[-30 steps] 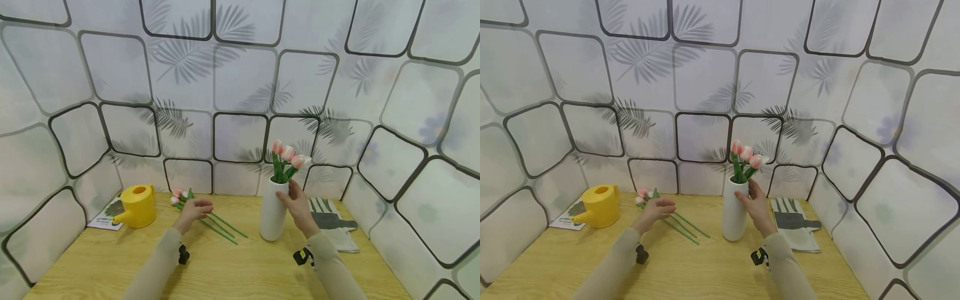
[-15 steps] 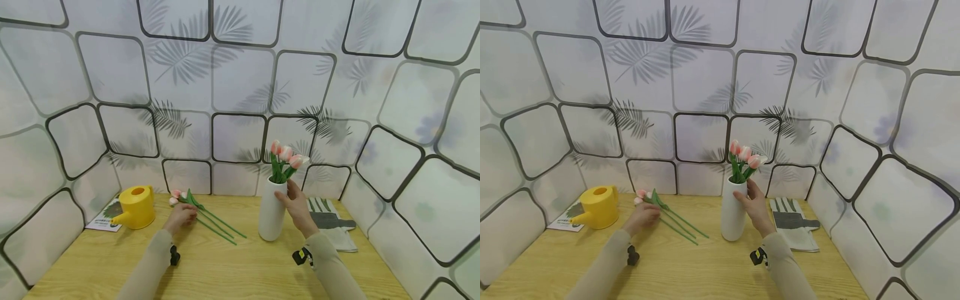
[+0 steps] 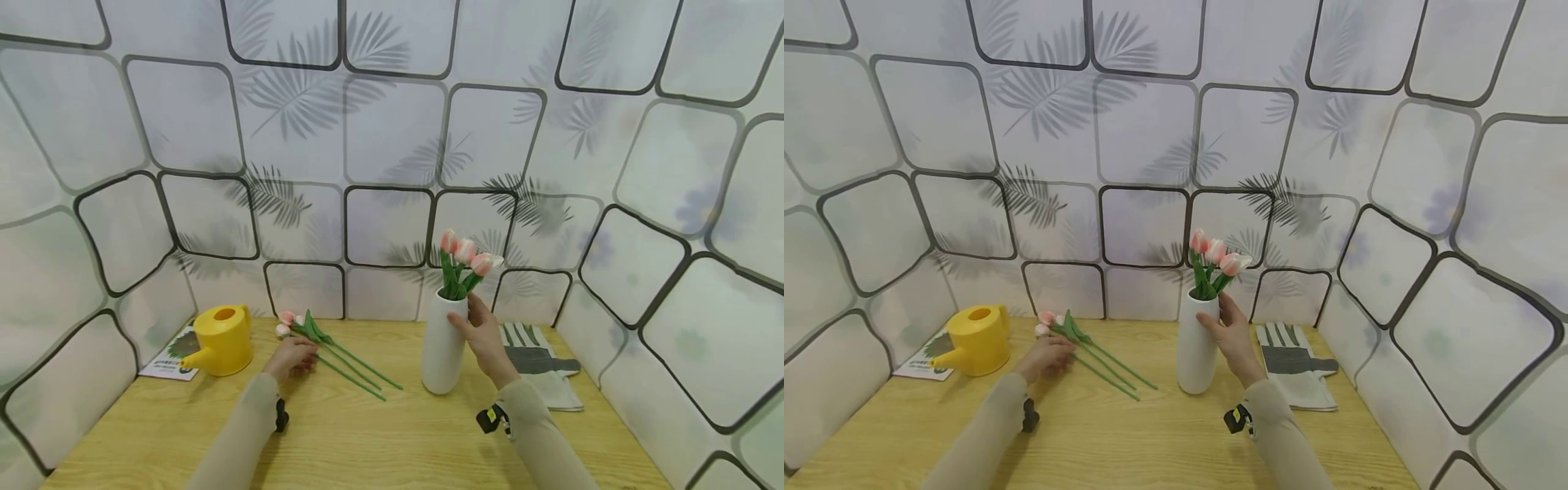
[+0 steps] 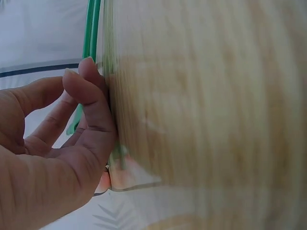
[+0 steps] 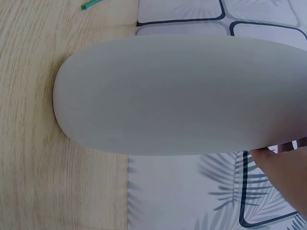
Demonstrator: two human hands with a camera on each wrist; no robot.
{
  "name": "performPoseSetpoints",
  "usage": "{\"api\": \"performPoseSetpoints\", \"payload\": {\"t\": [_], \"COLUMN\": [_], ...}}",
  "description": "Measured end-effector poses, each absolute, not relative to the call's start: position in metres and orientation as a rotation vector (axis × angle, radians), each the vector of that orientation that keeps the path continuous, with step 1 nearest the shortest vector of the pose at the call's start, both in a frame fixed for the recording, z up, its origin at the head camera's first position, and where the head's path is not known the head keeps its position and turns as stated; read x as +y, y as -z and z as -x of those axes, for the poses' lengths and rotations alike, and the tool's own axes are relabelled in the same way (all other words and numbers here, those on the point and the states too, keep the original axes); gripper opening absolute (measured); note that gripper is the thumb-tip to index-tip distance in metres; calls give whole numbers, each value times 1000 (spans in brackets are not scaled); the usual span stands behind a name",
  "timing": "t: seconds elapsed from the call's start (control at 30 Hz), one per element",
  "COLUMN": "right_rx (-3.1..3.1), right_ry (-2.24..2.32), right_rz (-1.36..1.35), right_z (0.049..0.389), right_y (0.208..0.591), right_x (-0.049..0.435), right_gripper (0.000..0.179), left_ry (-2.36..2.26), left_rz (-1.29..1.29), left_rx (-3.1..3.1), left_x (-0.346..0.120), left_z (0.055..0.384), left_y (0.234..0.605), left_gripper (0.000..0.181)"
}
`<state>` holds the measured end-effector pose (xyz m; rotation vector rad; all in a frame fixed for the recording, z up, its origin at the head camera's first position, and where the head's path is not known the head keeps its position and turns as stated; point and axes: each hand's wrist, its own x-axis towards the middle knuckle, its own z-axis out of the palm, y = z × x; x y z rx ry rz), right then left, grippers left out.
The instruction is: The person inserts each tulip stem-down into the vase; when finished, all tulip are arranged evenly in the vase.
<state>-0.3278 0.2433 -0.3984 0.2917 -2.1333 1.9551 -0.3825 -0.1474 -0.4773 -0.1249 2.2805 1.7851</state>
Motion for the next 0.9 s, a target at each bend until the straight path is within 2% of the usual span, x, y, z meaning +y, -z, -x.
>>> {"api": "performPoseSetpoints", "payload": {"t": [0.47, 0.9], "right_rx": [-2131, -2127], "right_ry": [-1969, -1959], "right_rz": [-291, -279], "right_z": [326, 324], "right_y": [397, 395], "right_x": [242, 241], "right_gripper": [74, 73], "left_ry": [-1733, -1946], "left_rz": [135, 124], "left_rx": [2275, 2252], "left_x": [-147, -147], "left_z": [387, 385], "left_y": [477, 478], "left_gripper": [34, 27]}}
